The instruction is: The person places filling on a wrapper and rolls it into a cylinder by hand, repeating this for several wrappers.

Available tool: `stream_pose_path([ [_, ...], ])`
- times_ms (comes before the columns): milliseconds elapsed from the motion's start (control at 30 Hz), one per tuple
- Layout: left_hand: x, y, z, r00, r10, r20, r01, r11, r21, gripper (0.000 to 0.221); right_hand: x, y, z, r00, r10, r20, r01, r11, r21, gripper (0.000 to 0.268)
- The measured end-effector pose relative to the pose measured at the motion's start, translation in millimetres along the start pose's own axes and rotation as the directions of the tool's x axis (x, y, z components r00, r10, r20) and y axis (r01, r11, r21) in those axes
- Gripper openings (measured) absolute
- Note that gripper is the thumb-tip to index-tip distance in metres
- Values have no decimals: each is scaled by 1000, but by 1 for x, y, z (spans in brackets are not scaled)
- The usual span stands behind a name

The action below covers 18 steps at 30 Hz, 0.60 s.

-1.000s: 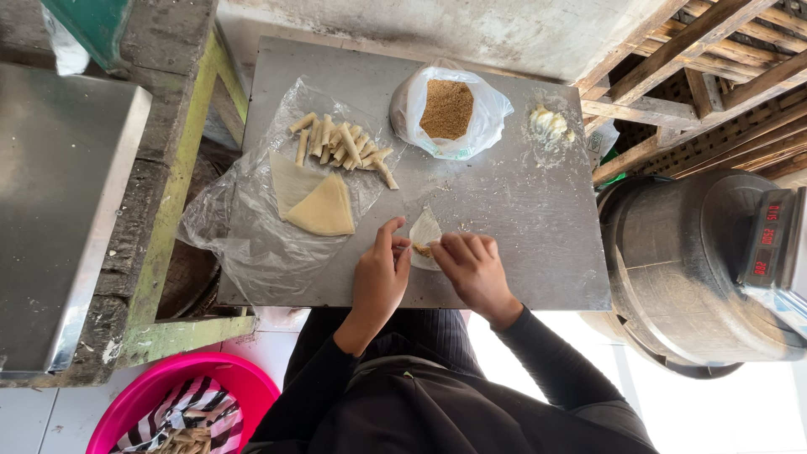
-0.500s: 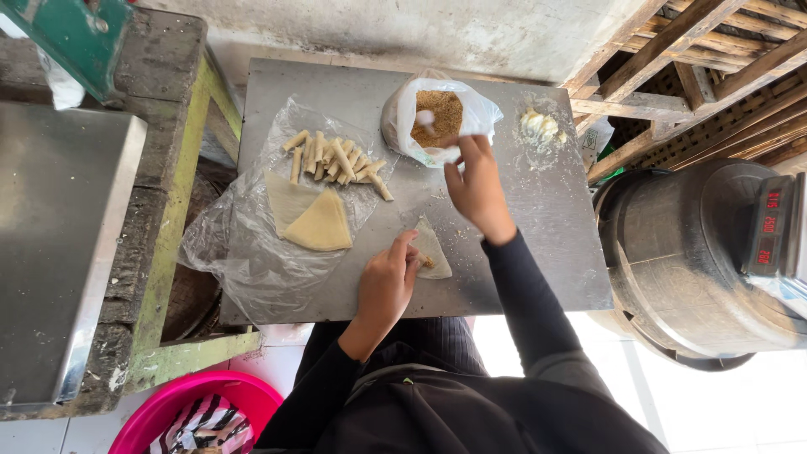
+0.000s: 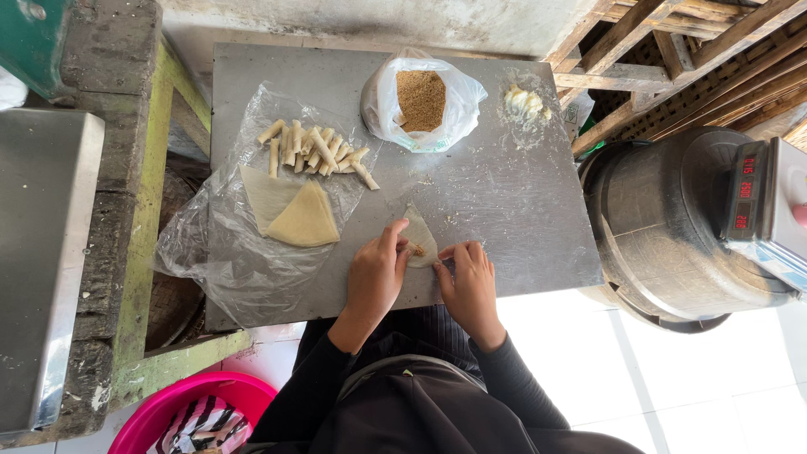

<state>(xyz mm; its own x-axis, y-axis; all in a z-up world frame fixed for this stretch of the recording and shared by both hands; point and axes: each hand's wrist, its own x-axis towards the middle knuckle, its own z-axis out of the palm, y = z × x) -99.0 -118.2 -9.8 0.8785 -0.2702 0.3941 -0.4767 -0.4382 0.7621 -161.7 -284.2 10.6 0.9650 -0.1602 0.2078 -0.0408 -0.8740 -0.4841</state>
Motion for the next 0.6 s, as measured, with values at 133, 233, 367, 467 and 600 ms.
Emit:
stream_pose_path([
  [133, 1, 1, -2, 999, -32, 30, 32, 999, 11, 50, 5, -2, 3, 996, 83, 26, -87, 962, 259, 15],
  [233, 2, 1, -3, 999, -20, 29, 21, 1000, -8, 49, 6, -4, 6, 989, 137, 62, -150, 877, 457, 21],
  [367, 2, 1, -4, 999, -10, 34, 10, 1000, -10, 51, 9, -13, 19, 988, 125, -93, -51, 824, 564, 27],
  [467, 2, 1, -5, 999, -14, 43, 15, 1000, -17, 51, 10, -20, 23, 987, 132, -95, -65, 858, 509, 31],
  [600, 2, -2, -7, 999, -1, 54, 2, 1000, -21, 52, 9, -23, 23, 996, 21, -82, 11, 927, 375, 27],
])
